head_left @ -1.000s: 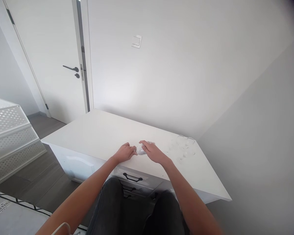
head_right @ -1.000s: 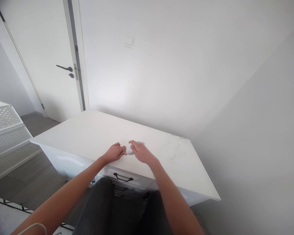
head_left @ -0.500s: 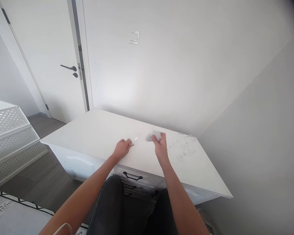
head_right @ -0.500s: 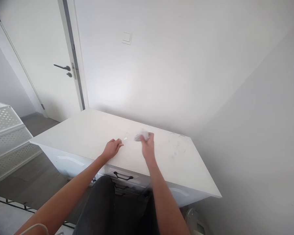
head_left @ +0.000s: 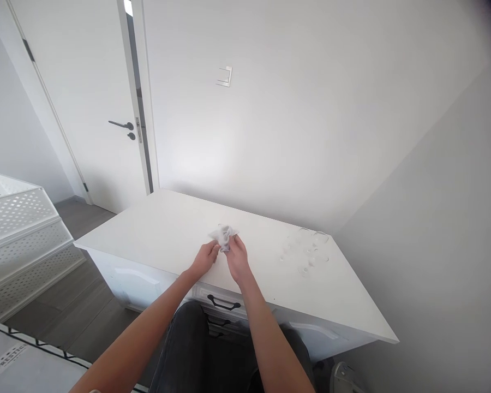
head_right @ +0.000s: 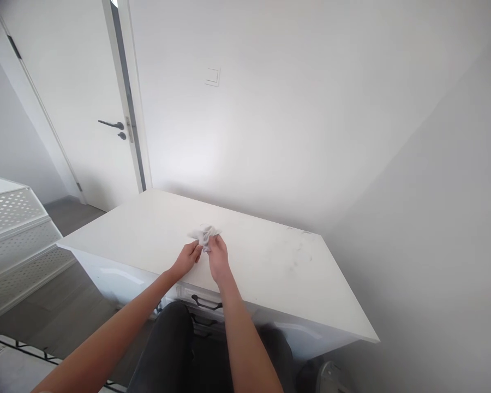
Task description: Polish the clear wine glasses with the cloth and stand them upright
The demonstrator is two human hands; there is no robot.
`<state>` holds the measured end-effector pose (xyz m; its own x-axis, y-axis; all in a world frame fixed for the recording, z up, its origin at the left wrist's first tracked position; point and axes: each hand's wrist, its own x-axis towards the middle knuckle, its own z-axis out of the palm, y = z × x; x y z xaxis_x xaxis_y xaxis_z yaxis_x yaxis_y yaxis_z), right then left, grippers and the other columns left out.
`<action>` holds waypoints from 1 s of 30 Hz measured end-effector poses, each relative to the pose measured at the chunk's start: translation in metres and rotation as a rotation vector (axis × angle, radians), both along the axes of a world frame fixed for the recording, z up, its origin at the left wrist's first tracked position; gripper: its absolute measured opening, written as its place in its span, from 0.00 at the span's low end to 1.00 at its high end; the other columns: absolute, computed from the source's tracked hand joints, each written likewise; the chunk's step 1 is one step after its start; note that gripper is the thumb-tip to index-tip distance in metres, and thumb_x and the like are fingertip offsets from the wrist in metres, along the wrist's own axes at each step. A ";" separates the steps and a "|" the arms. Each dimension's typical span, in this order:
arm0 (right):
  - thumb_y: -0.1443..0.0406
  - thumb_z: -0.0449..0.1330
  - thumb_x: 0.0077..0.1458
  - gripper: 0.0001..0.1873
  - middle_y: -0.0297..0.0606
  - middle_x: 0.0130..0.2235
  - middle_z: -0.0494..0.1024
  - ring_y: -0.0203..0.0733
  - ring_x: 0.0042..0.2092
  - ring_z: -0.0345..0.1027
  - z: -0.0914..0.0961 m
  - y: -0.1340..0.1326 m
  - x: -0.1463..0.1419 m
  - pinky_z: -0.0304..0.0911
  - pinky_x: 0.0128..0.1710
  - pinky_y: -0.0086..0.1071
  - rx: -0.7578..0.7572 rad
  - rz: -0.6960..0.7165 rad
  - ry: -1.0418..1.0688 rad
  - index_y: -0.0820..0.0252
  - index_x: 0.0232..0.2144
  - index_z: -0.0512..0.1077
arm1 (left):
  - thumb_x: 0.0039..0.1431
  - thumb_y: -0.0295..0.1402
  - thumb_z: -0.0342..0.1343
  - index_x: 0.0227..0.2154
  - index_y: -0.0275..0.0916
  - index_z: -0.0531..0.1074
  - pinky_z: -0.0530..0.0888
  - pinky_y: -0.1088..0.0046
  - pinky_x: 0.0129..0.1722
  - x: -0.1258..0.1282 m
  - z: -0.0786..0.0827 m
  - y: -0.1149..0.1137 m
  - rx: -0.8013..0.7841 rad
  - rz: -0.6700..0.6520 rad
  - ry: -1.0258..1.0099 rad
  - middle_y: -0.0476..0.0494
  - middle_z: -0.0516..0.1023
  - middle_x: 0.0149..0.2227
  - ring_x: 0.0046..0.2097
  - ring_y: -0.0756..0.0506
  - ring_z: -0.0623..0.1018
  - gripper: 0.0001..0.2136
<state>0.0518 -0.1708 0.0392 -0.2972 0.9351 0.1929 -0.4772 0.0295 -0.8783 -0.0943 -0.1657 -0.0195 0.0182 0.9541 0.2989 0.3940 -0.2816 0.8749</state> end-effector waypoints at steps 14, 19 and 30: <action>0.65 0.69 0.37 0.23 0.33 0.36 0.78 0.42 0.35 0.69 0.010 -0.022 0.001 0.65 0.33 0.33 -0.082 -0.388 -0.398 0.54 0.40 0.71 | 0.67 0.51 0.47 0.29 0.43 0.61 0.59 0.68 0.31 0.040 0.012 -0.068 -0.095 0.173 0.151 0.47 0.63 0.23 0.28 0.43 0.66 0.18; 0.62 0.70 0.40 0.18 0.36 0.34 0.80 0.42 0.34 0.71 0.015 -0.028 0.009 0.67 0.33 0.34 -0.195 -0.048 -0.131 0.59 0.36 0.75 | 0.66 0.58 0.47 0.26 0.44 0.58 0.58 0.70 0.28 0.042 0.016 -0.082 -0.216 -0.068 -0.185 0.52 0.57 0.21 0.23 0.48 0.60 0.24; 0.63 0.69 0.38 0.26 0.37 0.39 0.80 0.48 0.39 0.74 0.029 -0.052 -0.012 0.69 0.37 0.38 0.037 -0.565 -0.530 0.52 0.43 0.69 | 0.55 0.49 0.62 0.20 0.44 0.61 0.61 0.64 0.31 0.055 0.021 -0.080 -0.226 0.236 -0.018 0.45 0.63 0.23 0.28 0.44 0.66 0.20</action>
<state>0.0398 -0.2231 0.0677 0.1612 0.9681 0.1917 0.1028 0.1767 -0.9789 -0.0389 -0.2458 0.0014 -0.2148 0.9736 0.0772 0.4094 0.0180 0.9122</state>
